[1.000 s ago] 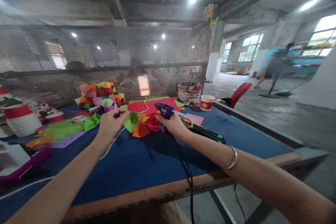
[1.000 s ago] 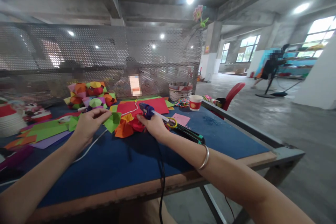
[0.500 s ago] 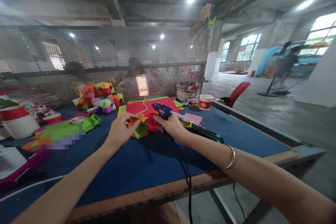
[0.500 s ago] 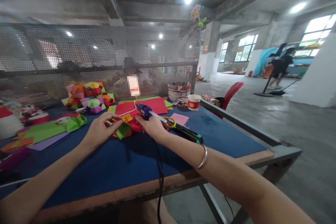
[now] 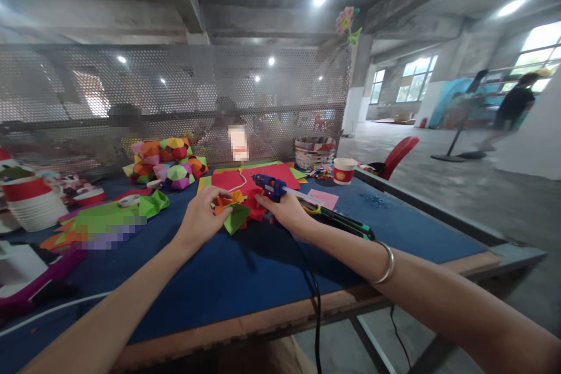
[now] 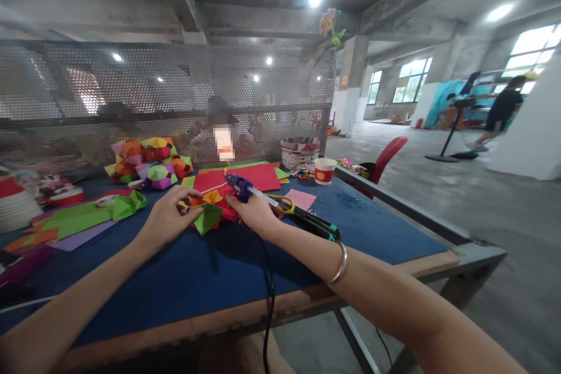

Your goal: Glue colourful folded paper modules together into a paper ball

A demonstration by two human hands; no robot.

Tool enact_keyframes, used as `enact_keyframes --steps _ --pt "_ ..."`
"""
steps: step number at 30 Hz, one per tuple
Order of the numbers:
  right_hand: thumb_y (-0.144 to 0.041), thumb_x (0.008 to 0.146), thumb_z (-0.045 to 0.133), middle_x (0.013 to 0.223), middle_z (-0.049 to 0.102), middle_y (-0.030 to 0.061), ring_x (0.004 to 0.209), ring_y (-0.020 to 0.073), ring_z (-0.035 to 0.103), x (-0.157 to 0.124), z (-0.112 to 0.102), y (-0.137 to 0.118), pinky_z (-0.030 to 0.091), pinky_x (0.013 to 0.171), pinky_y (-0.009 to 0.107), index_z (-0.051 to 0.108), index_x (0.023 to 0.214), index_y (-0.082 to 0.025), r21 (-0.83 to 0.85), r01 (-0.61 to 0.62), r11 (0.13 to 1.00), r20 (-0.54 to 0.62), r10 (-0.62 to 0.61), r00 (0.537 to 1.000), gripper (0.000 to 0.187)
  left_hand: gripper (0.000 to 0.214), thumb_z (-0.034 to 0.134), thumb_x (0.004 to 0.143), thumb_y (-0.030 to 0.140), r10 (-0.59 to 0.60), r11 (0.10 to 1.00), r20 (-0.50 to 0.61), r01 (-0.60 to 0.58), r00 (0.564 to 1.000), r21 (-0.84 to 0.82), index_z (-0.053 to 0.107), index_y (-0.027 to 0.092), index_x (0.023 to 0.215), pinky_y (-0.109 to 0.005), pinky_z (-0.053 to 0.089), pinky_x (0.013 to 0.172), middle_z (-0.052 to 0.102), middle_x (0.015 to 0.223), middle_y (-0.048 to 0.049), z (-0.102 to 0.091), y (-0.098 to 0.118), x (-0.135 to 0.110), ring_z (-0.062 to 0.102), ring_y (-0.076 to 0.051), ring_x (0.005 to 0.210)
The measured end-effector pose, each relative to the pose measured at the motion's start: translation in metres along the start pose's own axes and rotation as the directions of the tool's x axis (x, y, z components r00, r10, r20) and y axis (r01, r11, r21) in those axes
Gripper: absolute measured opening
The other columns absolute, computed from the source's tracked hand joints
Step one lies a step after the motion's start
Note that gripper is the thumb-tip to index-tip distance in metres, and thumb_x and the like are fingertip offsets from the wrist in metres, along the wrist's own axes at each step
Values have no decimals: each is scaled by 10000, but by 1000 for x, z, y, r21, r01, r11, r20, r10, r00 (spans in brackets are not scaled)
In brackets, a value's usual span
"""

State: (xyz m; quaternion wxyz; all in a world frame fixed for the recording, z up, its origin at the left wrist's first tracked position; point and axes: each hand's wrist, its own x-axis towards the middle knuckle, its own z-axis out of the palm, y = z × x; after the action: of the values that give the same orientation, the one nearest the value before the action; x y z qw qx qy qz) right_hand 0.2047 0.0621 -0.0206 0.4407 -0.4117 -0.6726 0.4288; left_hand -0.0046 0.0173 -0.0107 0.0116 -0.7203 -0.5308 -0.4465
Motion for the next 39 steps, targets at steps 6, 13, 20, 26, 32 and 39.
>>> enact_keyframes --steps 6,13,20,26,32,39 --pt "-341 939 707 700 631 -32 461 88 482 0 -1 0 429 454 227 693 1178 -172 26 -8 1000 1 8 1000 294 208 620 847 356 67 996 -67 -70 995 -46 756 204 888 -311 503 647 720 946 -68 1 3 0 646 -186 744" --pt "-367 949 698 647 592 -39 456 95 466 -1 -2 -1 412 479 245 698 1143 -157 -27 -15 1000 1 15 1000 286 231 635 846 357 100 990 -83 -107 992 -90 762 200 735 -319 489 694 708 799 -51 -5 7 1 649 -186 725" --pt "-369 926 713 685 628 -29 475 99 484 0 -2 1 404 465 230 696 1178 -187 0 -13 1000 -15 13 1000 312 248 652 780 397 -1 998 -128 -8 992 -63 660 208 620 -324 471 691 657 726 -38 -14 9 3 612 -190 689" --pt "-325 918 716 713 652 -27 441 91 474 0 -4 -2 409 460 236 681 1206 -194 -3 26 1000 -31 -26 999 318 268 578 755 434 -197 980 -123 191 973 -57 570 228 584 -312 412 620 571 598 -7 -25 9 9 531 -179 601" --pt "-307 885 740 634 592 -43 446 95 493 -2 -5 -6 393 457 224 635 915 -185 5 35 999 -41 -34 999 163 332 434 814 403 -215 975 -73 219 974 48 367 242 531 -306 304 567 390 524 19 -29 17 8 401 -149 557" --pt "-404 858 766 693 584 -45 495 109 513 -1 -5 -2 443 522 260 612 928 -205 86 118 989 13 -120 993 261 353 542 849 487 -64 995 50 68 997 -78 626 210 646 -298 433 635 655 659 -24 -15 13 5 565 -177 630"
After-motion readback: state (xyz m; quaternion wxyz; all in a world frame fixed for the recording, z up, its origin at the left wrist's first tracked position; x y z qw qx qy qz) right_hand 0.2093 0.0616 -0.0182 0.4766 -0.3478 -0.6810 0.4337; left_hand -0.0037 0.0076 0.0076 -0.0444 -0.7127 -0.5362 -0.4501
